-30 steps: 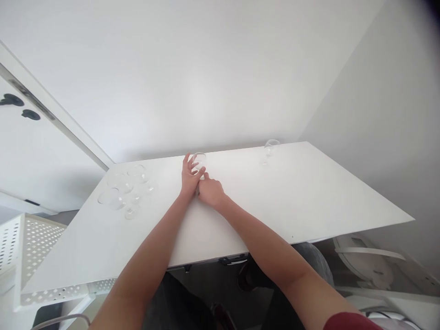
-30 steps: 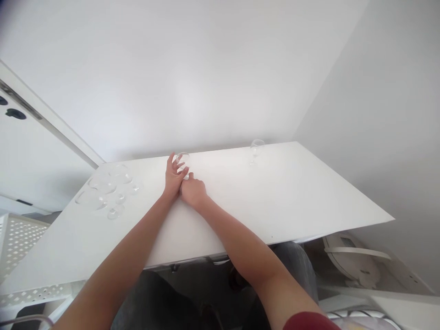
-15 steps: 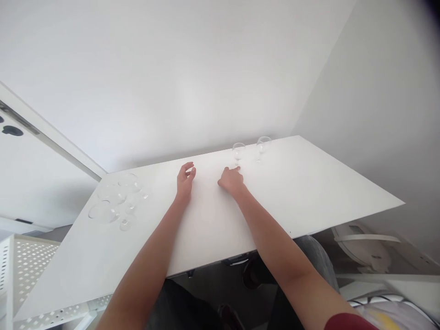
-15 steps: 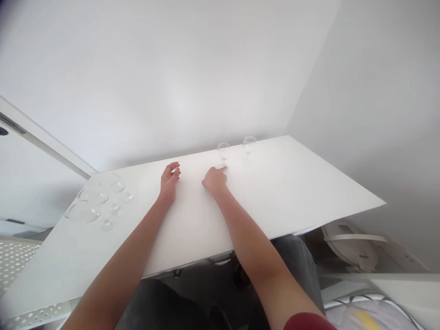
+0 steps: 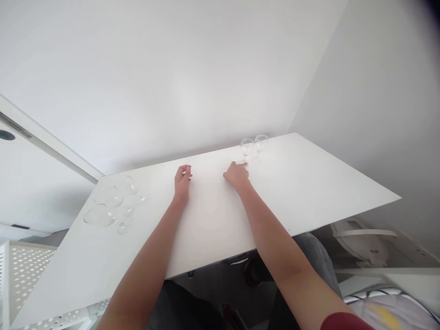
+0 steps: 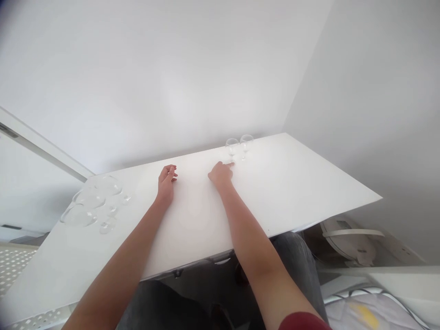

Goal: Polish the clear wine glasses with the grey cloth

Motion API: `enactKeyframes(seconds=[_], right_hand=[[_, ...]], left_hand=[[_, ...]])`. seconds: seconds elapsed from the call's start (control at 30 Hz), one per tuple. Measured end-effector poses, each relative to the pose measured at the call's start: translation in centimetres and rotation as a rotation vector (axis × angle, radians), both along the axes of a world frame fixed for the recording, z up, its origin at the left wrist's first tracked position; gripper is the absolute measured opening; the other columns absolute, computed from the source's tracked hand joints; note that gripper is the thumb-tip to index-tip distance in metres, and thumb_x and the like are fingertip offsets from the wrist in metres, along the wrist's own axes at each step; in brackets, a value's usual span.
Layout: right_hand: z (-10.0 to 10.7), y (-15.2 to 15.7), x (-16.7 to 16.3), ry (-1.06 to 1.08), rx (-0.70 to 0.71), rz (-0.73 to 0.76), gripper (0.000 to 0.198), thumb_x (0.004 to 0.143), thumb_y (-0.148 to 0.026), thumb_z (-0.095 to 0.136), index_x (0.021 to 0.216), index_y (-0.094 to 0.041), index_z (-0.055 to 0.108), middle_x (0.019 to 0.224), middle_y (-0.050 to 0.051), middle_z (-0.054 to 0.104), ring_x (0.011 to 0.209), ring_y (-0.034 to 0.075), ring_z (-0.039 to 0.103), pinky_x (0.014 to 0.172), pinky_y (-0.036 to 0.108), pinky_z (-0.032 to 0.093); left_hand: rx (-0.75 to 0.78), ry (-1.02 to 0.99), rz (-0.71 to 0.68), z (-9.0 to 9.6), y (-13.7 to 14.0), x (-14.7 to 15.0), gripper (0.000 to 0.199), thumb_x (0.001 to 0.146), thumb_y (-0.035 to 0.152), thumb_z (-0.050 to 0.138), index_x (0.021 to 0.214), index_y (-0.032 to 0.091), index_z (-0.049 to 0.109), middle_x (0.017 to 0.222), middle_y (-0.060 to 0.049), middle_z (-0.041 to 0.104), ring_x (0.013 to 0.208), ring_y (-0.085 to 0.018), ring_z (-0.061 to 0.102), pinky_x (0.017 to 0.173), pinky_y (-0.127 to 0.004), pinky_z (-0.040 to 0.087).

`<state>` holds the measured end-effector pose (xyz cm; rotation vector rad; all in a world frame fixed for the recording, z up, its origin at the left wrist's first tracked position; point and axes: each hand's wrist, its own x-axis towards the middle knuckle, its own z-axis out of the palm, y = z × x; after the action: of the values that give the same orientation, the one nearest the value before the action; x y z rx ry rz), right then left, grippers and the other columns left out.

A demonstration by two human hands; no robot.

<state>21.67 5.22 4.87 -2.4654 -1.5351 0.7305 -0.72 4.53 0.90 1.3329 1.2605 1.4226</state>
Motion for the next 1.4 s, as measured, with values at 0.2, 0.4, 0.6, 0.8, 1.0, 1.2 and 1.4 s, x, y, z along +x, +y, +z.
enactKeyframes(seconds=[0.2, 0.4, 0.6, 0.8, 1.0, 1.2, 1.4], right_hand=[[0.3, -0.1, 0.1, 0.013, 0.016, -0.013, 0.069, 0.092, -0.029, 0.063, 0.156, -0.010, 0.042, 0.170, 0.040, 0.009, 0.105, 0.030, 0.076, 0.088, 0.040, 0.059], [0.4, -0.2, 0.2, 0.008, 0.029, -0.015, 0.073, 0.092, -0.028, 0.063, 0.159, -0.011, 0.038, 0.169, 0.040, 0.011, 0.115, 0.033, 0.073, 0.092, 0.041, 0.058], [0.4, -0.2, 0.3, 0.018, 0.035, -0.013, 0.070, 0.093, -0.029, 0.062, 0.157, -0.010, 0.040, 0.169, 0.041, 0.011, 0.108, 0.031, 0.075, 0.089, 0.040, 0.057], [0.4, -0.2, 0.4, 0.019, 0.034, -0.008, 0.072, 0.093, -0.028, 0.062, 0.159, -0.011, 0.038, 0.169, 0.040, 0.012, 0.109, 0.032, 0.075, 0.090, 0.040, 0.058], [0.2, 0.1, 0.5, 0.034, 0.067, -0.032, 0.070, 0.093, -0.029, 0.063, 0.157, -0.011, 0.040, 0.169, 0.040, 0.012, 0.107, 0.030, 0.075, 0.090, 0.041, 0.058], [-0.2, 0.6, 1.5, 0.051, 0.083, -0.082, 0.075, 0.093, -0.031, 0.063, 0.161, -0.015, 0.034, 0.171, 0.037, 0.007, 0.109, 0.032, 0.075, 0.090, 0.043, 0.057], [-0.2, 0.7, 2.4, 0.075, 0.097, -0.089, 0.074, 0.094, -0.029, 0.061, 0.162, -0.020, 0.034, 0.172, 0.035, 0.005, 0.109, 0.031, 0.074, 0.089, 0.042, 0.056]], left_hand=[[0.005, 0.000, 0.008, -0.1, 0.1, 0.0, 0.030, 0.097, 0.058, 0.058, 0.100, 0.029, 0.066, 0.129, -0.003, 0.064, 0.095, -0.018, 0.059, 0.086, -0.034, 0.046], [-0.002, 0.012, 0.004, -0.1, 0.1, 0.0, 0.030, 0.096, 0.057, 0.057, 0.097, 0.028, 0.065, 0.126, -0.004, 0.064, 0.094, -0.018, 0.059, 0.085, -0.034, 0.047], [0.005, 0.039, -0.002, -0.1, 0.1, 0.0, 0.031, 0.097, 0.057, 0.055, 0.095, 0.028, 0.064, 0.124, -0.004, 0.064, 0.094, -0.018, 0.059, 0.084, -0.034, 0.048], [0.001, 0.039, 0.004, -0.3, 0.2, 0.0, 0.031, 0.097, 0.057, 0.055, 0.094, 0.028, 0.064, 0.121, -0.004, 0.064, 0.093, -0.018, 0.059, 0.083, -0.033, 0.048], [0.000, 0.039, 0.001, -0.1, 0.1, 0.0, 0.030, 0.097, 0.056, 0.055, 0.094, 0.027, 0.064, 0.121, -0.004, 0.063, 0.092, -0.018, 0.058, 0.084, -0.033, 0.047], [0.017, 0.044, -0.004, 0.0, 0.1, 0.1, 0.031, 0.097, 0.057, 0.055, 0.092, 0.028, 0.063, 0.118, -0.004, 0.064, 0.089, -0.018, 0.057, 0.082, -0.033, 0.048], [0.027, 0.049, -0.014, 0.0, 0.0, 0.1, 0.032, 0.097, 0.058, 0.055, 0.090, 0.028, 0.064, 0.116, -0.004, 0.064, 0.090, -0.019, 0.056, 0.082, -0.033, 0.048]])
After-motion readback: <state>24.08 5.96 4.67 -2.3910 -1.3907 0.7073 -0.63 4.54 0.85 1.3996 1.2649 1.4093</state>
